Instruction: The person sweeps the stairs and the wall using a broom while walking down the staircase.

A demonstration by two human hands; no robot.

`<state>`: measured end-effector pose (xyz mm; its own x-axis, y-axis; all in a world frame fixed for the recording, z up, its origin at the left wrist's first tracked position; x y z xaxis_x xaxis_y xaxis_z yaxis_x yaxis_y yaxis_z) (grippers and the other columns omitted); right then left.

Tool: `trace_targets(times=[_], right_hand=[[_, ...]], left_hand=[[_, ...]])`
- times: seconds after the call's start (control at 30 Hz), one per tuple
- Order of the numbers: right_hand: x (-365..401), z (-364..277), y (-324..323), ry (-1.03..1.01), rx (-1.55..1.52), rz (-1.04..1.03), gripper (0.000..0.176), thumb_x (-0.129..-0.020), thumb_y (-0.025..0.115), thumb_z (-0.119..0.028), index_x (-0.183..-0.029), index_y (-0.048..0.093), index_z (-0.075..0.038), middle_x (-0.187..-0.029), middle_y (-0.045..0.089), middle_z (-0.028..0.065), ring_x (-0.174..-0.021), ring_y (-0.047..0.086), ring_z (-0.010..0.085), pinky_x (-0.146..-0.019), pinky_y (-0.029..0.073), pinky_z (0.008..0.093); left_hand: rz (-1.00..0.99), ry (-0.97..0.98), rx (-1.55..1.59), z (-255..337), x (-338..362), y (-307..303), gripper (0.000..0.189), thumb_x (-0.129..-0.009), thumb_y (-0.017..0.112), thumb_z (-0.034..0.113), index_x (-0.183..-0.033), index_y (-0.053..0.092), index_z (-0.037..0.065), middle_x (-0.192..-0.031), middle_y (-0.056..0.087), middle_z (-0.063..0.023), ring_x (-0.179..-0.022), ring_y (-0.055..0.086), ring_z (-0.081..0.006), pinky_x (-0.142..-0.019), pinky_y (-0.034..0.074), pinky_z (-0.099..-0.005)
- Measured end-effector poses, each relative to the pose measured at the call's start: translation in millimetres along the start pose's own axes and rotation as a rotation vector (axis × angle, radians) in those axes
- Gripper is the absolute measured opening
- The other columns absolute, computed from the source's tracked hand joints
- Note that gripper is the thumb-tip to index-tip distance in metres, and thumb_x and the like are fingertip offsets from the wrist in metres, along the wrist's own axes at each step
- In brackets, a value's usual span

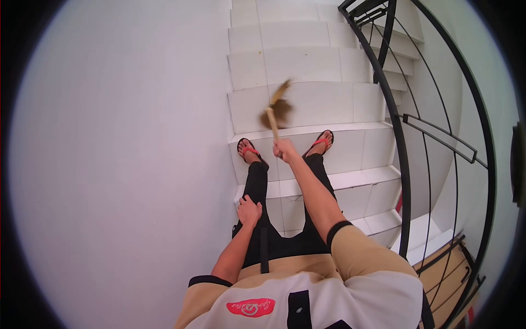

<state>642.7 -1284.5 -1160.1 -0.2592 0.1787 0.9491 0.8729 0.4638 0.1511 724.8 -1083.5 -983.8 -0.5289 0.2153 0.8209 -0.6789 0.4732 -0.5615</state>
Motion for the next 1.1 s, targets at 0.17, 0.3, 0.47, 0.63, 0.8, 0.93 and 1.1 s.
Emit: trace_targets(times=[0.17, 0.3, 0.47, 0.63, 0.8, 0.93, 1.1], right_hand=[[65.7, -48.9, 24.7, -0.226, 0.031, 0.091, 0.029, -0.080, 0.048, -0.011, -0.104, 0.047, 0.004, -0.055, 0.044, 0.0036, -0.041, 0.043, 0.0088, -0.031, 0.031, 0.0235], [170.2, -18.8, 5.1, -0.539, 0.709, 0.562, 0.039, -0.078, 0.050, -0.008, -0.112, 0.041, 0.008, -0.072, 0.056, 0.0253, -0.060, 0.054, 0.0426, -0.060, 0.045, 0.0435], [131.5, 27.0, 64.6, 0.119, 0.124, 0.090, 0.017, -0.080, 0.048, -0.008, -0.092, 0.043, 0.003, -0.057, 0.046, 0.0060, -0.040, 0.043, 0.0115, -0.030, 0.031, 0.0261], [89.1, 4.9, 70.5, 0.112, -0.448, -0.139, 0.004, -0.084, 0.043, -0.008, -0.084, 0.042, -0.005, -0.059, 0.038, -0.0011, -0.038, 0.030, 0.0027, -0.030, 0.023, 0.0155], [199.3, 21.7, 53.3, 0.084, -0.230, 0.134, 0.012, -0.086, 0.044, -0.014, -0.094, 0.045, -0.005, -0.059, 0.041, 0.0009, -0.040, 0.036, 0.0072, -0.032, 0.030, 0.0199], [131.0, 46.6, 61.4, 0.267, -0.682, -0.068, 0.010, -0.085, 0.041, -0.010, -0.078, 0.040, -0.004, -0.054, 0.037, 0.0000, -0.038, 0.034, 0.0066, -0.032, 0.028, 0.0197], [0.9, -26.3, 31.7, 0.156, -0.826, -0.330, 0.011, -0.084, 0.044, -0.009, -0.074, 0.041, -0.004, -0.055, 0.037, -0.0007, -0.039, 0.031, 0.0046, -0.031, 0.024, 0.0173]], left_hand=[[-0.012, 0.003, 0.017, -17.7, -4.9, 2.6, 0.045, -0.073, 0.059, 0.032, -0.100, 0.040, 0.002, -0.095, 0.049, -0.0181, -0.081, 0.056, -0.0328, -0.070, 0.047, -0.0400], [-0.019, 0.023, 0.041, -21.0, -9.0, 1.9, 0.046, -0.073, 0.059, 0.032, -0.101, 0.040, 0.002, -0.096, 0.049, -0.0178, -0.081, 0.056, -0.0331, -0.070, 0.046, -0.0399], [-0.021, 0.027, 0.053, -24.9, -13.4, -2.5, 0.046, -0.073, 0.059, 0.032, -0.102, 0.040, 0.002, -0.097, 0.049, -0.0179, -0.082, 0.056, -0.0333, -0.070, 0.046, -0.0401], [-0.041, 0.014, 0.055, -29.1, -13.8, -5.2, 0.045, -0.073, 0.059, 0.032, -0.101, 0.041, 0.002, -0.098, 0.049, -0.0183, -0.085, 0.055, -0.0335, -0.071, 0.046, -0.0401], [-0.040, 0.024, 0.060, -25.9, -13.6, 0.3, 0.045, -0.073, 0.059, 0.032, -0.101, 0.041, 0.001, -0.099, 0.049, -0.0187, -0.085, 0.055, -0.0341, -0.072, 0.046, -0.0404], [-0.014, 0.045, 0.039, -21.8, -13.0, -0.6, 0.046, -0.074, 0.058, 0.033, -0.103, 0.041, 0.001, -0.100, 0.049, -0.0190, -0.085, 0.055, -0.0340, -0.072, 0.046, -0.0405], [-0.041, 0.004, 0.042, -17.9, -10.5, 2.7, 0.047, -0.073, 0.058, 0.033, -0.104, 0.041, 0.001, -0.099, 0.049, -0.0192, -0.085, 0.055, -0.0342, -0.072, 0.046, -0.0409]])
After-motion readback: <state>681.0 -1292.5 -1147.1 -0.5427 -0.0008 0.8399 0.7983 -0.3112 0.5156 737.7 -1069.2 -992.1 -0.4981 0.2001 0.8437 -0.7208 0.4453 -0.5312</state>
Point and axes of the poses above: each hand's wrist, its own x-axis away from the middle knuckle, its own y-axis out of the palm, z = x × y, the point moved 9 cm from there along -x, towards the middle knuckle
